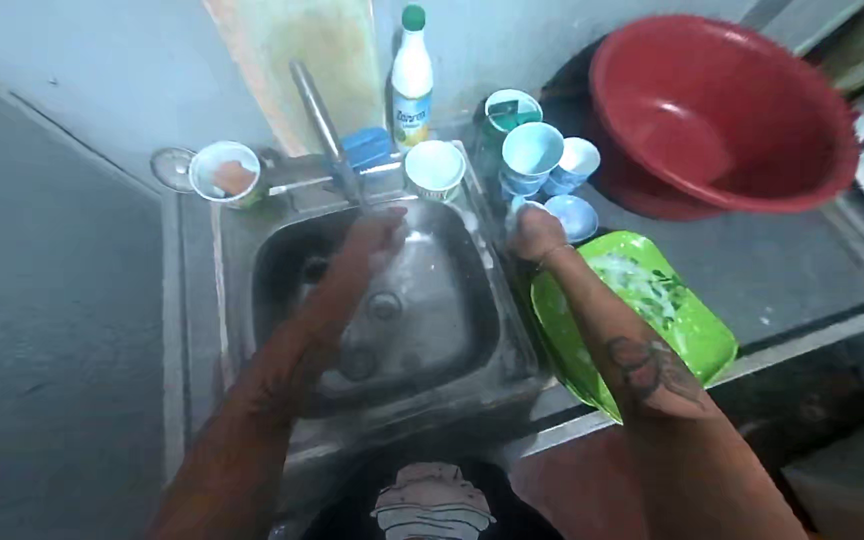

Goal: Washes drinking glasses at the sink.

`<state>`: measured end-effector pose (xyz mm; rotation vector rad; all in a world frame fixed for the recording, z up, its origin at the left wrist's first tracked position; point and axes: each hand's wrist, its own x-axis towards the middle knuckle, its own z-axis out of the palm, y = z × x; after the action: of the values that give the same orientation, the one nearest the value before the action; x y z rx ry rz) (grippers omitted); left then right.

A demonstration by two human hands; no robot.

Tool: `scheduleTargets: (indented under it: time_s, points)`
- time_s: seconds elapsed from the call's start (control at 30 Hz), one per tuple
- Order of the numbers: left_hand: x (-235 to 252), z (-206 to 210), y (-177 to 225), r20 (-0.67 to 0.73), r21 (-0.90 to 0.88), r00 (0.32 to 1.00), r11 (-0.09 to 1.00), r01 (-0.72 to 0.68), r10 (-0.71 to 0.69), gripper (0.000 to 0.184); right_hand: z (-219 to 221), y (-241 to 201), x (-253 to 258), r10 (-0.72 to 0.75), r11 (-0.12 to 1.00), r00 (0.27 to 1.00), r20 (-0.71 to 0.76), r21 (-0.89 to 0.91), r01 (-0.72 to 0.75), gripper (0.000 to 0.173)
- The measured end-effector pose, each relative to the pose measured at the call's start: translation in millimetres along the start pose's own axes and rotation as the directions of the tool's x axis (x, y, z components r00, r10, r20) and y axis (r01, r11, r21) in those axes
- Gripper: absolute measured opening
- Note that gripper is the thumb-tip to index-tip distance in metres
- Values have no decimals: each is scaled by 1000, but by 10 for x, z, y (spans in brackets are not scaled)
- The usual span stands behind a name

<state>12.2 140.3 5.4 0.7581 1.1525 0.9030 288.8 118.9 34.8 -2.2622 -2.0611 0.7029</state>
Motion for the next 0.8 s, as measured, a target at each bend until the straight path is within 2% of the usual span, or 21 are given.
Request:
scheduleTargets:
  time_s: [0.07, 0.17, 0.23, 0.3, 0.33, 0.37, 0.43, 0.5, 0.57, 0.63, 0.67, 0.73, 0.77, 0.8]
  points:
    - [-49, 88, 38, -11, 174, 1000, 985, 18, -16, 22, 8, 68, 36, 19, 1000, 1000, -8, -21, -19, 45]
    - [-51, 58, -129, 8, 541, 997, 839, 65, -82, 44, -19, 54, 24, 32, 995, 999, -21, -91, -34, 50]
    - [63, -211, -548, 153, 735, 978, 678, -18, -139, 42, -95, -33, -31, 44, 992, 996, -77, -116, -53, 56]
    - [178, -491, -985, 303, 908, 911, 375, -186, -281, 34, -221, -227, -128, 39, 996, 990, -137, -71, -49, 58]
    - [226, -587, -1188, 329, 934, 870, 262, -242, -367, 35, -283, -357, -164, 23, 1000, 989, -148, -15, -26, 61]
    - [254, -658, -1370, 309, 949, 853, 195, -247, -421, 40, -322, -483, -168, -5, 998, 988, -154, 57, 14, 64]
    - [170, -667, -1503, 223, 975, 869, 96, -201, -441, 56, -309, -682, -39, -88, 967, 984, -156, 225, 122, 70]
    - [136, -654, -1570, 219, 975, 894, 47, -218, -390, 76, -281, -879, 185, -123, 931, 979, -165, 323, 172, 75]
    - [97, -656, -1637, 230, 970, 901, 14, -242, -367, 90, -286, -1075, 359, -149, 959, 956, -253, 199, 202, 81]
    - [43, -641, -1605, 203, 977, 908, 15, -213, -367, 90, -263, -1249, 435, -213, 970, 889, -405, 22, 243, 80]
    - [41, -620, -1574, 192, 980, 913, 28, -195, -359, 87, -220, -1338, 439, -244, 962, 860, -448, 0, 273, 75]
    - [81, -617, -1599, 194, 981, 921, 65, -183, -338, 79, -21, -1505, 375, -286, 930, 891, -352, 121, 347, 52]
    - [113, -626, -1614, 196, 980, 926, 89, -177, -322, 74, 155, -1560, 357, -307, 896, 917, -254, 247, 368, 39]
    - [144, -647, -1646, 205, 977, 932, 113, -179, -298, 70, 340, -1606, 337, -304, 848, 946, -108, 423, 321, 32]
